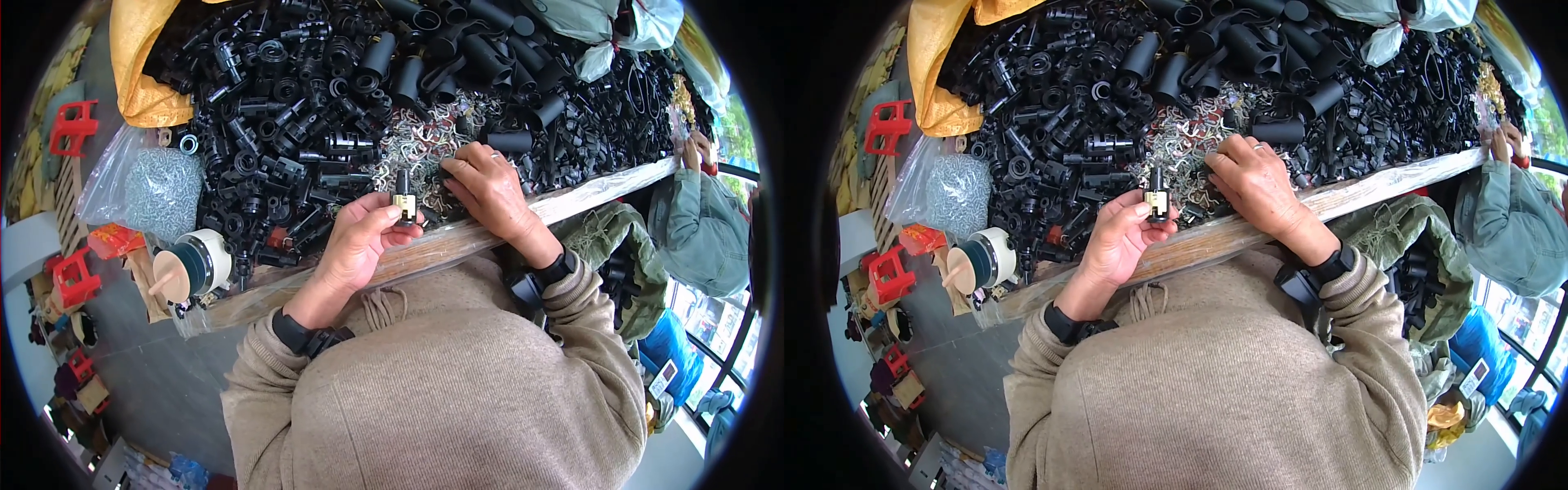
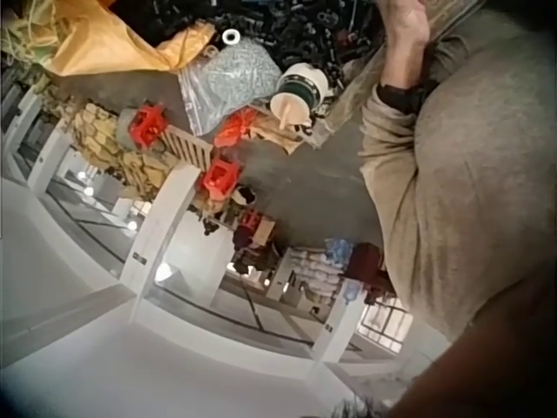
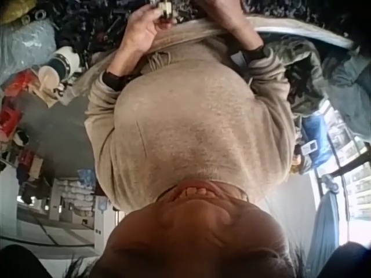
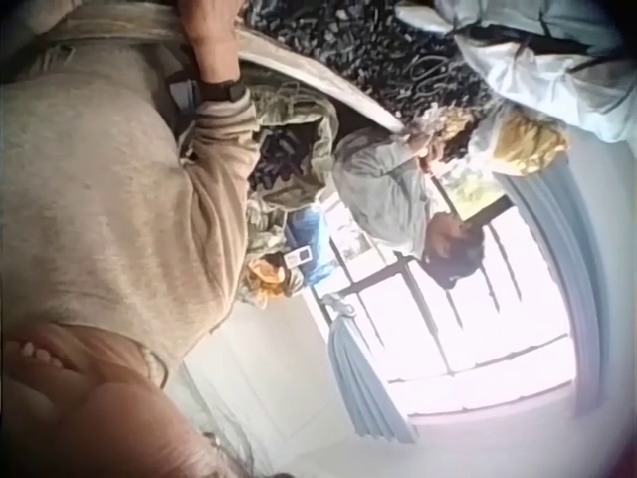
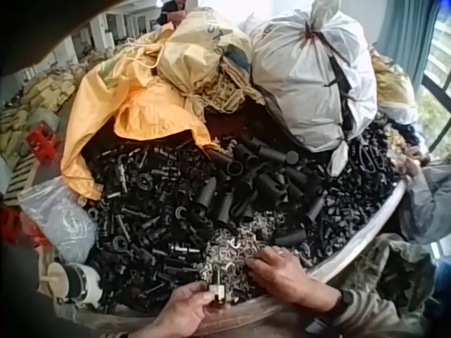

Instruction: Assemble small metal components into black plastic cylindrical housings at a factory workbench.

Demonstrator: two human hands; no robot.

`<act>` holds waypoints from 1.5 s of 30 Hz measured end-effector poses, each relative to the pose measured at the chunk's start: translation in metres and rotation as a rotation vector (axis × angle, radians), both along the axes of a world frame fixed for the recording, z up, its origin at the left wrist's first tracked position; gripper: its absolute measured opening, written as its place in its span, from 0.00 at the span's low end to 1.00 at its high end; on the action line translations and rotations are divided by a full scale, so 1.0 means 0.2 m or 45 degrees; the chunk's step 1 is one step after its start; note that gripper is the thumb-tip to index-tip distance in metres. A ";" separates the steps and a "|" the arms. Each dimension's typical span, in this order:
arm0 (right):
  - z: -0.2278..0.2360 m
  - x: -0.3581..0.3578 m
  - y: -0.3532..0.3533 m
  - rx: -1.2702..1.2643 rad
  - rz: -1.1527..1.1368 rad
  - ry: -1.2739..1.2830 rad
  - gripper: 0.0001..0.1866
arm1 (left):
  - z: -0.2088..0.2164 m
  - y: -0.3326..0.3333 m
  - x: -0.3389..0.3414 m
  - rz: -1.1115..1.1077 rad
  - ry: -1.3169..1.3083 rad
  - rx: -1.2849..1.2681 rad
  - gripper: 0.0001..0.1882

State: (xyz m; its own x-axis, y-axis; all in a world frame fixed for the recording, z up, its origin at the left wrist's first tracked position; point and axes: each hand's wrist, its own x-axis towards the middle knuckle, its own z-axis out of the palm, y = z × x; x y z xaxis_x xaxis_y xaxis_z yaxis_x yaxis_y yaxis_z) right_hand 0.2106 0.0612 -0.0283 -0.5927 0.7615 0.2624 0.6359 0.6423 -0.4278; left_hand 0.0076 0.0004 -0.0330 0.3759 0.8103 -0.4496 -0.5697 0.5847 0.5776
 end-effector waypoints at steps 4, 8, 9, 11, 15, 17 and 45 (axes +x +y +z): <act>-0.02 -0.01 0.02 -0.040 -0.010 -0.020 0.10 | 0.01 0.01 0.00 0.023 0.063 0.018 0.14; -0.03 -0.01 0.03 -0.048 -0.029 -0.028 0.08 | 0.01 0.02 0.00 0.028 0.077 0.023 0.14; -0.03 0.00 0.03 -0.041 -0.033 -0.033 0.08 | 0.01 0.02 0.01 0.035 0.075 0.021 0.14; -0.03 0.01 0.02 -0.029 -0.039 -0.034 0.07 | 0.01 0.01 0.01 0.041 0.076 0.026 0.14; -0.01 0.03 -0.01 -0.406 -0.175 0.287 0.06 | 0.02 0.00 0.03 0.073 0.081 0.026 0.14; 0.00 0.02 -0.02 -1.010 -0.204 0.933 0.08 | 0.02 0.00 0.05 0.077 0.101 0.041 0.14; -0.02 0.05 -0.11 0.288 0.153 0.443 0.16 | 0.04 -0.01 0.09 -0.185 0.121 0.117 0.14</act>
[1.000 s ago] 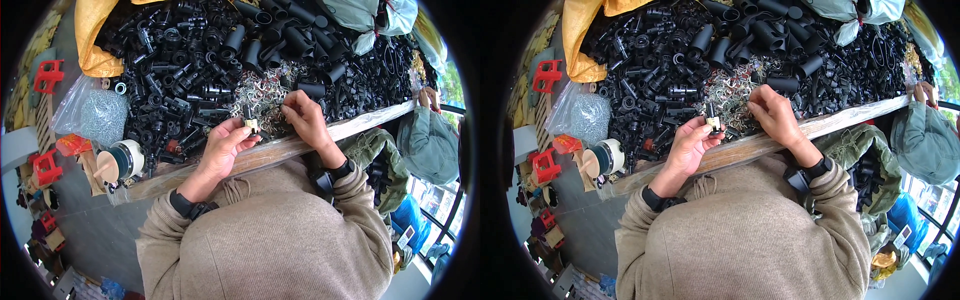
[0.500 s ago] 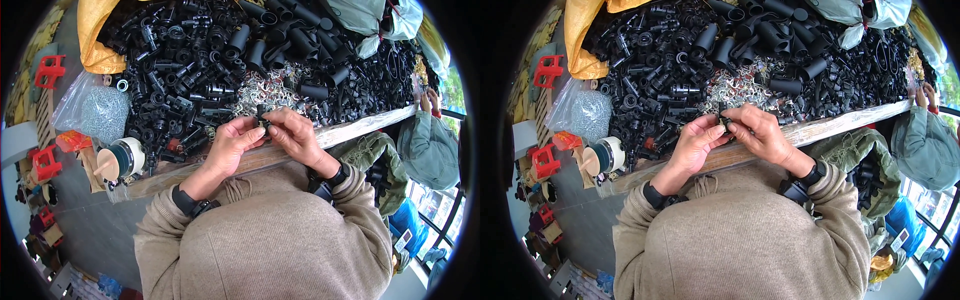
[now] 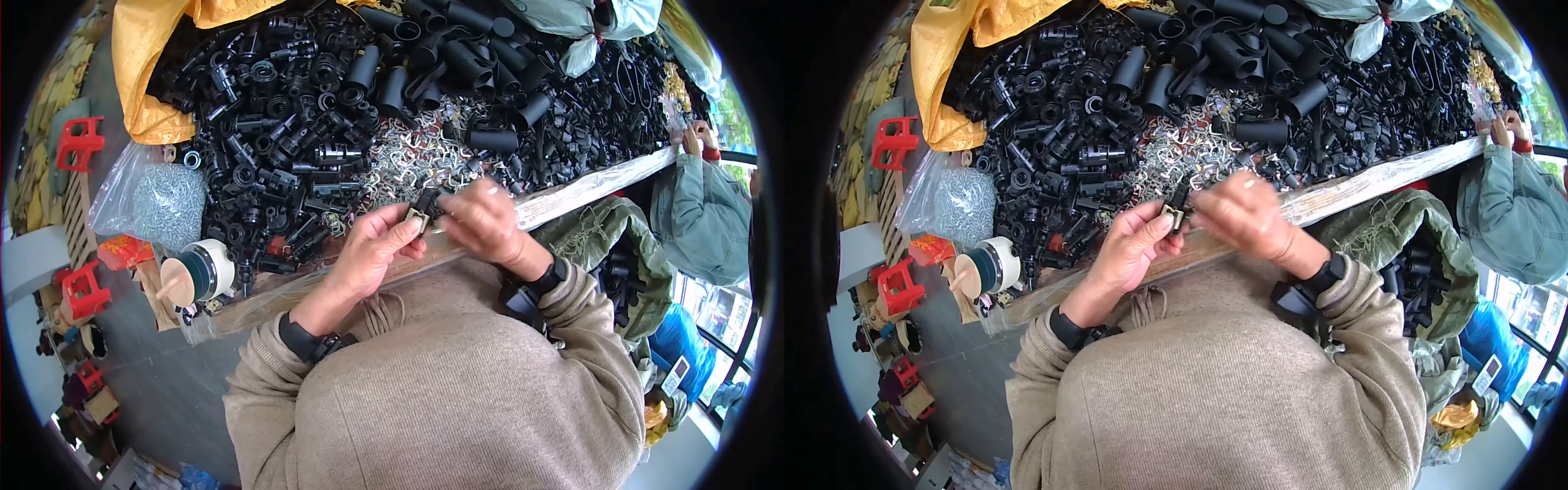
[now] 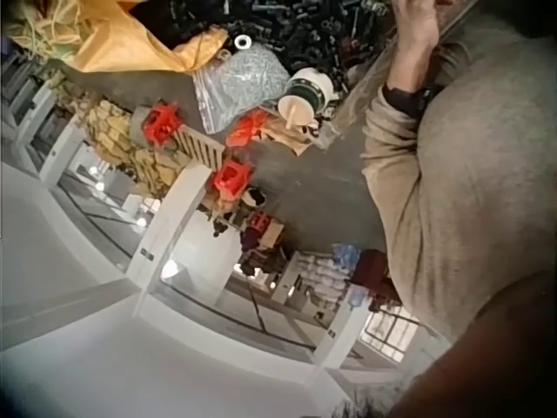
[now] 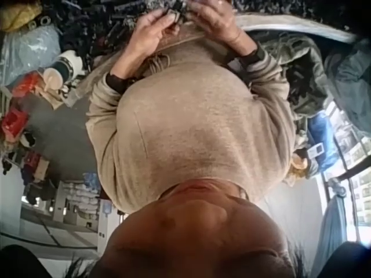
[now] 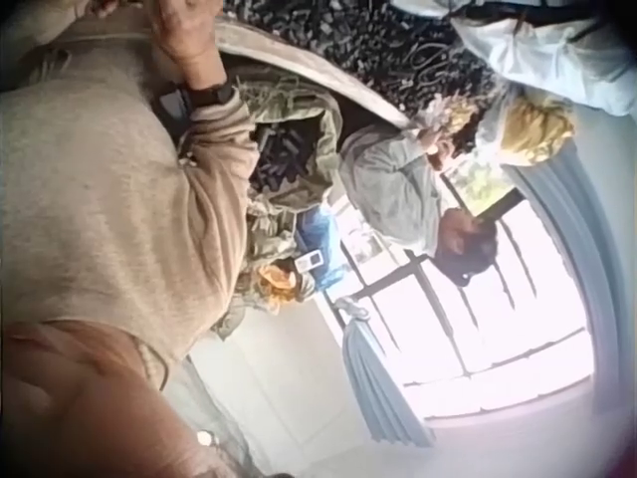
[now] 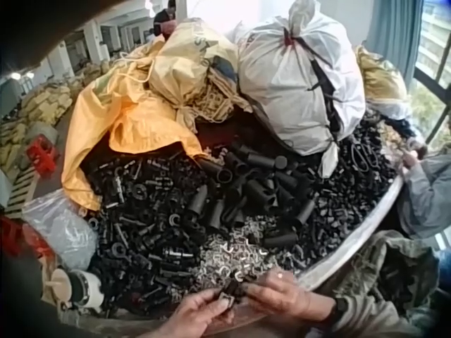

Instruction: Assemble small metal components into black plastic cylindrical housings at a factory workbench.

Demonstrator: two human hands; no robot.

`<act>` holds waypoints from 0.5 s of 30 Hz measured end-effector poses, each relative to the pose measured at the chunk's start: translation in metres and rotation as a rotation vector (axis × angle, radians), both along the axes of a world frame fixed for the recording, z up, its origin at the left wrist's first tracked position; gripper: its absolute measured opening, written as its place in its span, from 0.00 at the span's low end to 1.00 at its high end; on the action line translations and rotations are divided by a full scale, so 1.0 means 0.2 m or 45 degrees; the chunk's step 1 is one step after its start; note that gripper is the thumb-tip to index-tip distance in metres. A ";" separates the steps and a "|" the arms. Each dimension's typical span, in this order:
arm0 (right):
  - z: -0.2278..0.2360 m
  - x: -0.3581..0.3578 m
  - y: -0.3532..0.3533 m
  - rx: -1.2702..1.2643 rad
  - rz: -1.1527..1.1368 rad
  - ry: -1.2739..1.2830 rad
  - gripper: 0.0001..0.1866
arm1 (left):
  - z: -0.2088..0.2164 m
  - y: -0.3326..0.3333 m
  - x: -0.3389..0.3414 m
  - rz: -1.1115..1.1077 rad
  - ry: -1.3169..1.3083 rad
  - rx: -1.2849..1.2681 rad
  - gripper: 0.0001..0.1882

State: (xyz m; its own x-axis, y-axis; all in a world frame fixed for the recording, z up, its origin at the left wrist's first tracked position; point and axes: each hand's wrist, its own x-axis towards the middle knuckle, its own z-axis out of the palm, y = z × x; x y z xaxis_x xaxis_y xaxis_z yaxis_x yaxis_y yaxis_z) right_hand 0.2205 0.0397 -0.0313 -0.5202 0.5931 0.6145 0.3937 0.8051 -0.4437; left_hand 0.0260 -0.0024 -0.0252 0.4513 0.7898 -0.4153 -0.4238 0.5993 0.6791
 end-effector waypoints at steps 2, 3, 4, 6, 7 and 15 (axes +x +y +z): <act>0.01 0.06 0.07 0.133 -0.232 -0.119 0.17 | -0.01 0.02 -0.03 0.005 0.032 0.018 0.14; 0.05 0.09 0.12 0.181 -0.402 -0.254 0.18 | -0.02 0.03 -0.05 -0.009 0.040 0.050 0.14; 0.06 0.12 0.15 0.178 -0.394 -0.255 0.18 | -0.03 0.04 -0.07 -0.022 0.050 0.083 0.14; 0.08 0.18 0.21 0.029 -0.543 -0.649 0.19 | -0.04 0.05 -0.07 -0.033 0.055 0.119 0.14; 0.08 0.19 0.24 0.031 -0.538 -0.650 0.19 | -0.03 0.06 -0.07 -0.039 0.066 0.107 0.14; 0.20 0.24 0.26 -0.339 -0.395 -0.535 0.22 | 0.01 0.04 -0.07 0.032 0.073 0.068 0.17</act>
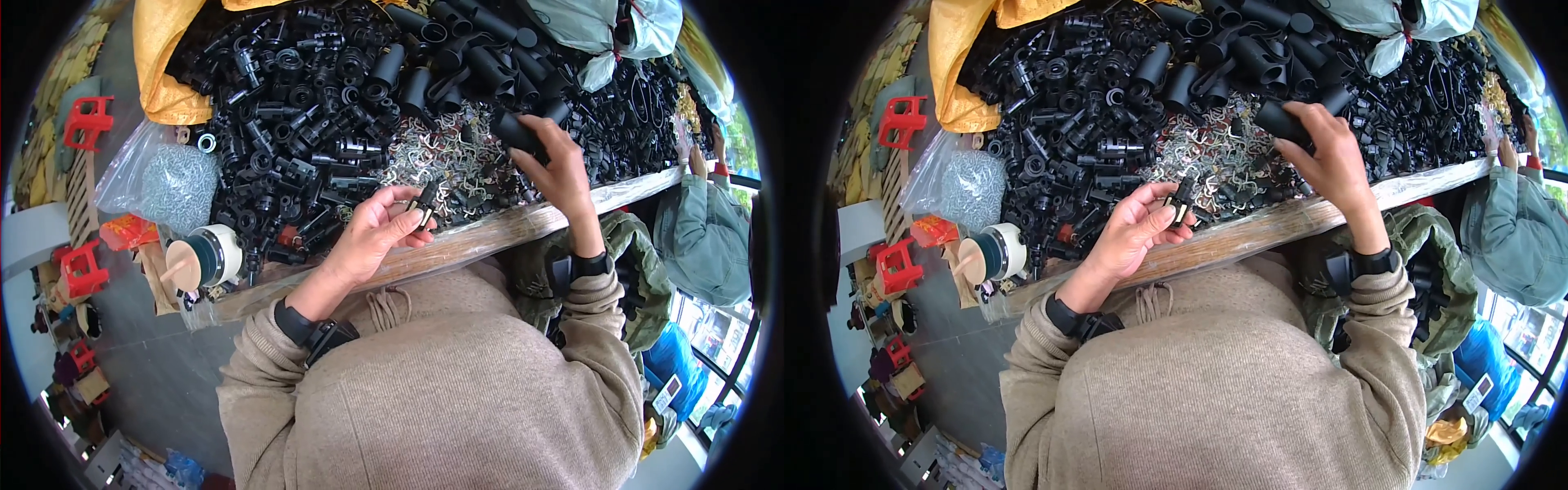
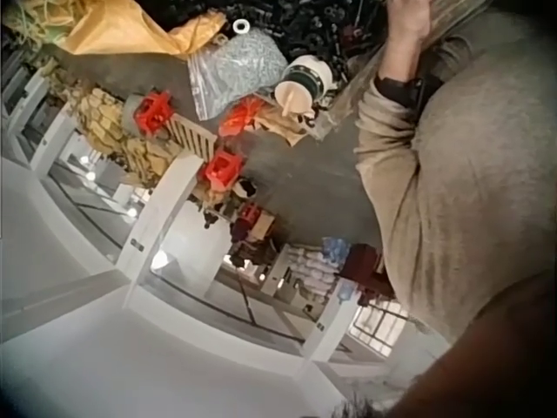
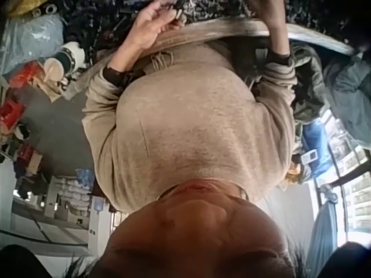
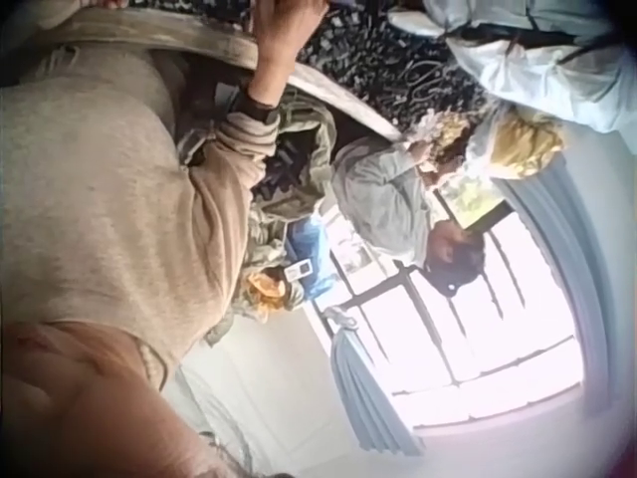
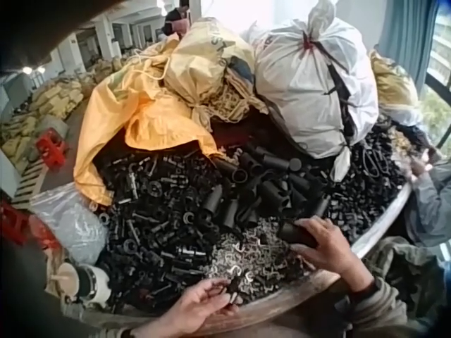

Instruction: Assemble small metal components into black plastic cylindrical housings at a factory workbench.

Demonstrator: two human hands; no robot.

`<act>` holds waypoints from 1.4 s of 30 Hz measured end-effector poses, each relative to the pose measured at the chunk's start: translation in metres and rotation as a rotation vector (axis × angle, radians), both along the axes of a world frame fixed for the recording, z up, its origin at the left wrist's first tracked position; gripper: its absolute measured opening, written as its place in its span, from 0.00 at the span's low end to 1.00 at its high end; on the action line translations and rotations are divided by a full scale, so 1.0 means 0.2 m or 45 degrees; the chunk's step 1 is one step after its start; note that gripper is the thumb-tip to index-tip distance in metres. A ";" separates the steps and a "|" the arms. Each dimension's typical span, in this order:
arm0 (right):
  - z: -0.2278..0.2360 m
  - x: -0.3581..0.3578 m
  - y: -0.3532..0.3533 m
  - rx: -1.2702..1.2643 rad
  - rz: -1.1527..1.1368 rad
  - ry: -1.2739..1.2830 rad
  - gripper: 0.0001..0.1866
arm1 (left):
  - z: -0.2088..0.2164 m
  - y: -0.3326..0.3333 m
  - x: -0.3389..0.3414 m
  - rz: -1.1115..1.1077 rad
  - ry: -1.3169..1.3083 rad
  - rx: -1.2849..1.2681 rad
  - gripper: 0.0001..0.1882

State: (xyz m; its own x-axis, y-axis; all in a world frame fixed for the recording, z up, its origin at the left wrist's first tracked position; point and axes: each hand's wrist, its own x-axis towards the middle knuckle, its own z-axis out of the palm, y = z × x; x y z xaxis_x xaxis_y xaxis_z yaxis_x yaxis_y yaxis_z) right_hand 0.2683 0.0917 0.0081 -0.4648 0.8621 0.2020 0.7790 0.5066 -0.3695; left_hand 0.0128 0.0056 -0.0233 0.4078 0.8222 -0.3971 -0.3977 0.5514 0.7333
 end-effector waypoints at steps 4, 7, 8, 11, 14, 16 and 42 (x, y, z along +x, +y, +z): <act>0.06 0.05 -0.02 -0.505 -0.152 0.604 0.22 | 0.00 -0.01 -0.01 -0.031 -0.003 0.016 0.19; 0.06 0.10 -0.01 -0.492 0.040 1.147 0.21 | 0.00 -0.01 -0.01 -0.062 0.026 0.047 0.19; 0.05 0.09 -0.01 -0.493 0.040 1.146 0.21 | 0.00 -0.01 -0.01 -0.031 0.016 0.022 0.19; 0.01 0.08 0.01 -0.645 -0.002 1.866 0.23 | -0.02 0.00 -0.01 0.037 -0.008 -0.037 0.19; -0.01 0.07 0.05 -0.890 0.051 2.373 0.25 | -0.04 0.01 -0.02 0.054 -0.071 -0.125 0.18; -0.03 0.07 0.07 -1.018 0.074 2.625 0.25 | -0.04 0.02 -0.04 0.055 -0.076 -0.140 0.18; -0.06 -0.31 -0.19 -0.806 0.409 0.546 0.21 | -0.01 0.04 -0.01 -0.050 0.226 -0.126 0.17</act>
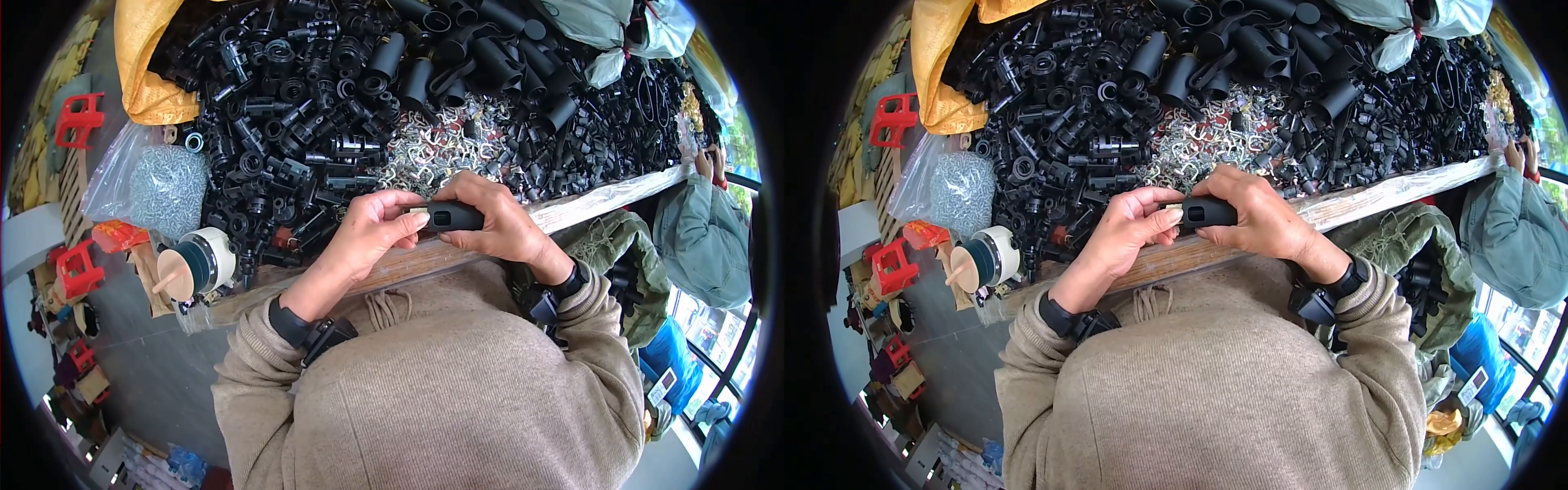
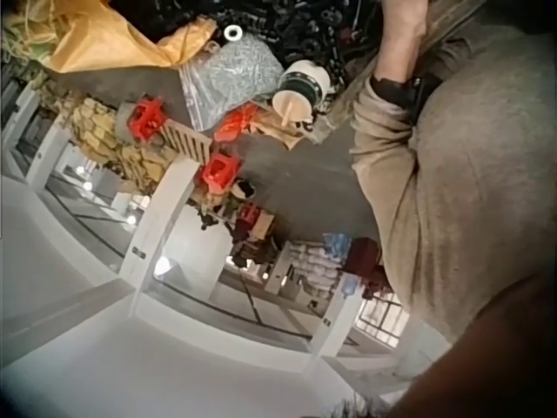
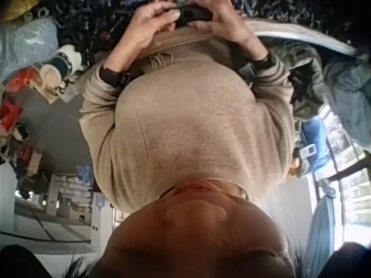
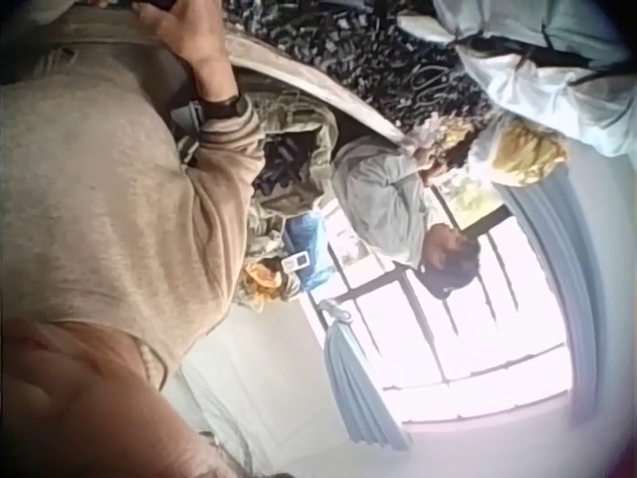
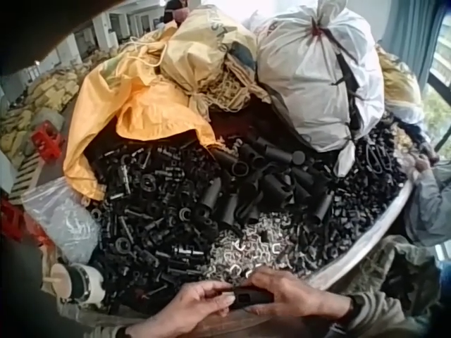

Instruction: Assemble small metal components into black plastic cylindrical housings at a factory workbench.

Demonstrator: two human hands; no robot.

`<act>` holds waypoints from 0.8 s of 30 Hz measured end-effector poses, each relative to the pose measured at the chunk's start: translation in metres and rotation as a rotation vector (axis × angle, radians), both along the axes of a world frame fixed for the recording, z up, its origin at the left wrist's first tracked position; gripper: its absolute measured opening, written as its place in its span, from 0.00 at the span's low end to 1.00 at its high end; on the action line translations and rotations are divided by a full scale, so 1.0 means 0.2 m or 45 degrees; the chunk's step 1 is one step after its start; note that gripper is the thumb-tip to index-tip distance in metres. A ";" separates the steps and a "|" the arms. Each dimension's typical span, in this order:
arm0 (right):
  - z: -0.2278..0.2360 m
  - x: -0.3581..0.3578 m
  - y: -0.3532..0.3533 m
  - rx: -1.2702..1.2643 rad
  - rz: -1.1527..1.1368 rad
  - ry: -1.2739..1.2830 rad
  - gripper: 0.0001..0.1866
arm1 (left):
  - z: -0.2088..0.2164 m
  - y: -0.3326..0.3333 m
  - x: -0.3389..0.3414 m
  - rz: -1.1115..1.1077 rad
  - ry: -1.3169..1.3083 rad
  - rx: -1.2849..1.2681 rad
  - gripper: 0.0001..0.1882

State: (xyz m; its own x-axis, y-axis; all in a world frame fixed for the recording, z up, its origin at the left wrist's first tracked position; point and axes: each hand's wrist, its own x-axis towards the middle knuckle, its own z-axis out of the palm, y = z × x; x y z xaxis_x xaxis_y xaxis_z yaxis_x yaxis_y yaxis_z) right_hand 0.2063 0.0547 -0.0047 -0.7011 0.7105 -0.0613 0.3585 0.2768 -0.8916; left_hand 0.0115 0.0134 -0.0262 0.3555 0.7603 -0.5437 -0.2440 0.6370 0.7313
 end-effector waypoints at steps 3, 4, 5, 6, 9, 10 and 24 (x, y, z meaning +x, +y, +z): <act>-0.02 -0.01 0.00 -0.084 -0.053 -0.001 0.21 | 0.00 0.01 -0.01 -0.036 -0.064 -0.066 0.16; -0.02 -0.02 -0.01 -0.086 -0.053 -0.002 0.21 | 0.01 0.02 -0.01 -0.054 -0.094 -0.094 0.16; -0.02 -0.02 -0.02 -0.104 -0.067 0.001 0.22 | 0.01 0.02 -0.01 -0.054 -0.093 -0.094 0.16; -0.03 -0.03 -0.02 -0.118 -0.080 0.006 0.23 | 0.02 0.03 -0.01 -0.063 -0.066 -0.082 0.16; -0.04 -0.02 -0.03 -0.084 -0.030 0.033 0.25 | 0.05 0.03 -0.01 -0.085 -0.007 -0.049 0.16; -0.05 -0.01 -0.03 -0.042 0.035 0.051 0.28 | 0.05 0.03 -0.01 -0.117 -0.015 -0.042 0.17; 0.05 0.02 -0.09 0.069 0.372 0.427 0.37 | 0.14 -0.09 0.08 -0.033 -0.174 -0.076 0.29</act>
